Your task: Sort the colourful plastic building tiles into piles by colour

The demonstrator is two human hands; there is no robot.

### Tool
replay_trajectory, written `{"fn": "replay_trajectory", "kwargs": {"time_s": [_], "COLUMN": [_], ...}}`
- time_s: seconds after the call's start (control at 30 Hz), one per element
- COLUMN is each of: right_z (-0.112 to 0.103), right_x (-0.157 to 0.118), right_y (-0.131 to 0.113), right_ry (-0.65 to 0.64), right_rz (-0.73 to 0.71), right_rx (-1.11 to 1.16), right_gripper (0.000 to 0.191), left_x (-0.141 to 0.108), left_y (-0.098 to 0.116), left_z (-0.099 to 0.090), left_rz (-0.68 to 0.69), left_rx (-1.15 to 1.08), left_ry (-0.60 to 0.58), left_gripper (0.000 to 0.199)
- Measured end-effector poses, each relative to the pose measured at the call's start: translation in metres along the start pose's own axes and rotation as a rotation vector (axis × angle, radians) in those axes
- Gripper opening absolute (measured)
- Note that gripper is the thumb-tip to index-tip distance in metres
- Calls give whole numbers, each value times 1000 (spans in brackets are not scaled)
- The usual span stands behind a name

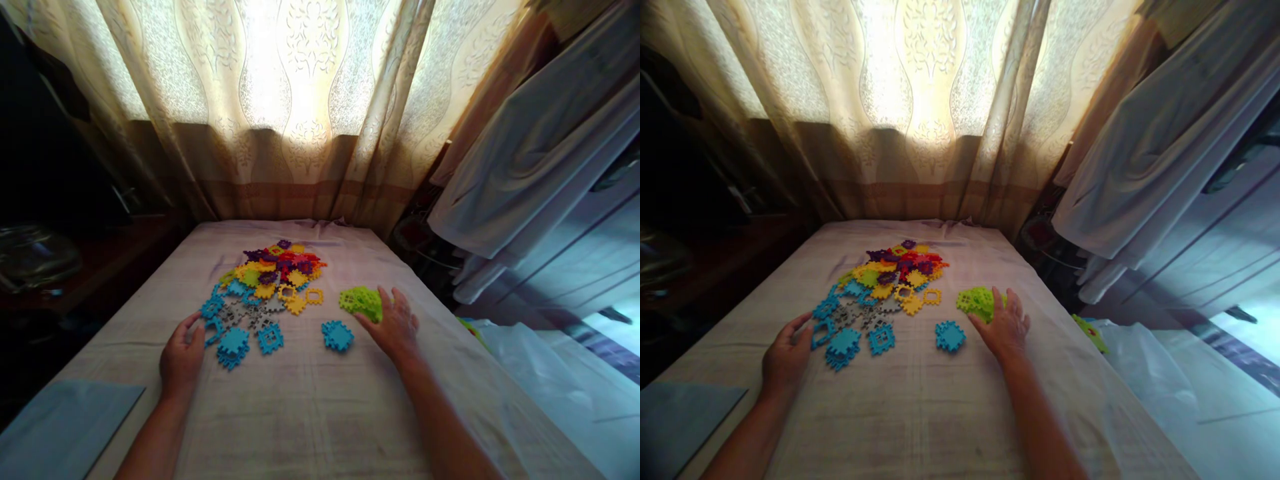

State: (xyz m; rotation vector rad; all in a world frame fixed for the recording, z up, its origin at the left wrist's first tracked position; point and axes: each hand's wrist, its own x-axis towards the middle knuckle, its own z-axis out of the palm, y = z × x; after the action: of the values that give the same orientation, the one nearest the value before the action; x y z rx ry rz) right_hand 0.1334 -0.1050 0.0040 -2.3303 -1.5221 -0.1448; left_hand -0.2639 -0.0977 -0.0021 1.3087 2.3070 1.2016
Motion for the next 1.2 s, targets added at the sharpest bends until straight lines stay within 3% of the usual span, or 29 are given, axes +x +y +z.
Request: {"fn": "replay_trajectory", "kwargs": {"time_s": [0.13,0.33,0.53,0.73,0.83,0.9,1.0,1.1,1.2], "right_z": [19,35,53,67,67,65,59,56,57], "right_x": [-5,25,57,79,78,75,67,56,42], "right_y": [-5,-7,-14,-13,-18,-32,-75,-132,-186], "right_ry": [-123,-180,-138,-101,16,146,270,200,43], "right_rz": [26,-51,-69,-86,-100,-175,-414,-636,-744], "right_rx": [-46,-16,28,43,48,84,188,267,261], "right_gripper": [88,84,83,83,77,65,47,38,40], "left_x": [1,1,1,4,5,5,4,5,5], "left_y": [-2,-1,-1,-11,-14,-14,-15,-17,-20], "left_z": [0,-1,1,6,7,8,9,12,13], "left_rz": [6,-1,-33,29,46,61,81,94,110], "left_rx": [16,-1,-24,-69,-75,-68,-72,-101,-129], "left_ry": [-2,-11,-21,9,13,3,-5,4,7], "left_gripper": [45,45,43,37,37,39,41,42,44]}}
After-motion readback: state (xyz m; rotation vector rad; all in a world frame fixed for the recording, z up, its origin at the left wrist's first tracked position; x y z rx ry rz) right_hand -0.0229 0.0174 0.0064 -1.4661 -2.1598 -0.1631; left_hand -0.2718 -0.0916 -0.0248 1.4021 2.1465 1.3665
